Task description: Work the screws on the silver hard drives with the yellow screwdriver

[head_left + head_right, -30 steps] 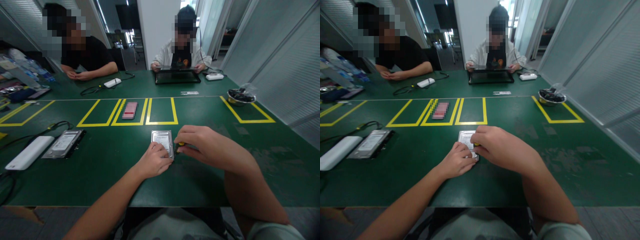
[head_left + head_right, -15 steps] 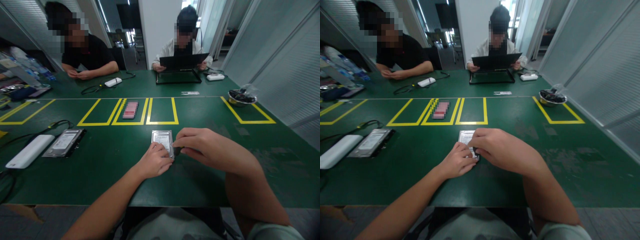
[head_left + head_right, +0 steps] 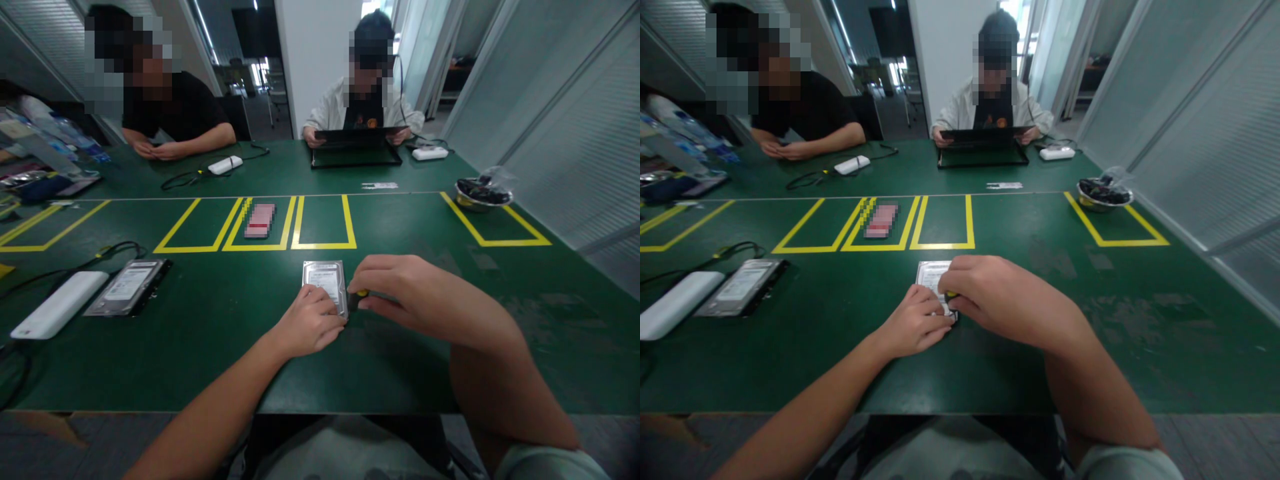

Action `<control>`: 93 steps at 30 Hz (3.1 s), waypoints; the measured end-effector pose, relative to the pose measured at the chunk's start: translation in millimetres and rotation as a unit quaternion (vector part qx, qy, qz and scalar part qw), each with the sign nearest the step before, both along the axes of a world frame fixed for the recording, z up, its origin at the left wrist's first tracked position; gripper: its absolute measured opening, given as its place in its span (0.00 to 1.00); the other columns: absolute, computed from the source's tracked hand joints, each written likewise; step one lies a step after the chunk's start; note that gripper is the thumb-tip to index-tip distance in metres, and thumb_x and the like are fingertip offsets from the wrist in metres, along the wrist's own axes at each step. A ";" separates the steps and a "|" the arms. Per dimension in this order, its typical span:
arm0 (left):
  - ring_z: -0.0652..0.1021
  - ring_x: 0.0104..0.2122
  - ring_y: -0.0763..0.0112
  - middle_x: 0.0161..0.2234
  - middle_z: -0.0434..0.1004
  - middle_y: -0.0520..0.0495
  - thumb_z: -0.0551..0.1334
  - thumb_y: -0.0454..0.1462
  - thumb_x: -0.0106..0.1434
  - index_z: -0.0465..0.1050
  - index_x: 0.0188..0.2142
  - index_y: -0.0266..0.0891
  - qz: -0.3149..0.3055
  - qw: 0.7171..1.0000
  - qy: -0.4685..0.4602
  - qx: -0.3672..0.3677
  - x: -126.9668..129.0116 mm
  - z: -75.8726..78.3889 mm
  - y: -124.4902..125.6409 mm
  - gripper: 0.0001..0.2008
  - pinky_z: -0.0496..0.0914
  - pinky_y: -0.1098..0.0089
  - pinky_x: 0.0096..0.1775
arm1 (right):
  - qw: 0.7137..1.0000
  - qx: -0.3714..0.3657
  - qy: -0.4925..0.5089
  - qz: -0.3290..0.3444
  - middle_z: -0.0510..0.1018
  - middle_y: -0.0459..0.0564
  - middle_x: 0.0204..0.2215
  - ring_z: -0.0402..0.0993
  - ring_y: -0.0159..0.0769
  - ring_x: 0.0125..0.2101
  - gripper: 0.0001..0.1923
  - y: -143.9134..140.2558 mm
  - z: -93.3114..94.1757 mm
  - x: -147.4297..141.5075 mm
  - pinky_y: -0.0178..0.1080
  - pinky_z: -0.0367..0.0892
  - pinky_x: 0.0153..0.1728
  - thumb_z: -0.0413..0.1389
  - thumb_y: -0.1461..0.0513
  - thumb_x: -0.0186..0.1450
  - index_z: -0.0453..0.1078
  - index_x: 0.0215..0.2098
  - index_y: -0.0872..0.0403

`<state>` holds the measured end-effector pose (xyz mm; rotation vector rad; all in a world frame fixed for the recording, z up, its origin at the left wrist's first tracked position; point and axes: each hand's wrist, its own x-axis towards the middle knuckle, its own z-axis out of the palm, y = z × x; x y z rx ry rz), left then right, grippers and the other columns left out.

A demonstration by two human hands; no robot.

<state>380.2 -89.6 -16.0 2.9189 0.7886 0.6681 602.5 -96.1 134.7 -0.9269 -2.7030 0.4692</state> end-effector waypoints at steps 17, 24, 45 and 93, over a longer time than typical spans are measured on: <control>0.69 0.38 0.63 0.34 0.77 0.47 0.60 0.39 0.66 0.79 0.41 0.46 0.000 1.000 0.013 0.004 -0.3 1.9 -0.5 0.09 0.57 0.59 0.43 | 0.999 0.016 -0.006 -0.031 0.75 0.51 0.37 0.71 0.34 0.36 0.06 0.4 -0.8 -2.2 0.35 0.64 0.36 0.55 0.65 0.68 0.73 0.40 0.56; 0.69 0.39 0.63 0.34 0.77 0.48 0.60 0.39 0.65 0.79 0.42 0.46 0.001 1.000 0.011 0.000 -0.8 -0.3 -0.2 0.09 0.57 0.59 0.43 | 0.999 0.010 0.002 -0.034 0.75 0.52 0.38 0.71 0.35 0.36 0.09 -2.1 -0.7 -1.7 0.36 0.64 0.38 0.50 0.67 0.68 0.72 0.43 0.57; 0.70 0.39 0.63 0.33 0.77 0.46 0.59 0.40 0.66 0.79 0.41 0.45 0.006 1.000 0.005 -0.012 0.3 -0.5 -0.7 0.10 0.57 0.58 0.44 | 0.999 0.009 -0.013 -0.031 0.74 0.49 0.37 0.70 0.34 0.35 0.07 -1.7 -0.2 -2.2 0.35 0.62 0.36 0.52 0.68 0.68 0.71 0.41 0.55; 0.69 0.40 0.61 0.34 0.77 0.47 0.58 0.40 0.67 0.77 0.43 0.46 0.000 0.999 0.045 0.009 -0.9 2.6 -0.6 0.10 0.58 0.56 0.45 | 1.000 0.009 -0.008 -0.021 0.73 0.49 0.37 0.69 0.34 0.34 0.10 -1.2 -1.2 -2.8 0.36 0.61 0.36 0.50 0.67 0.69 0.71 0.45 0.55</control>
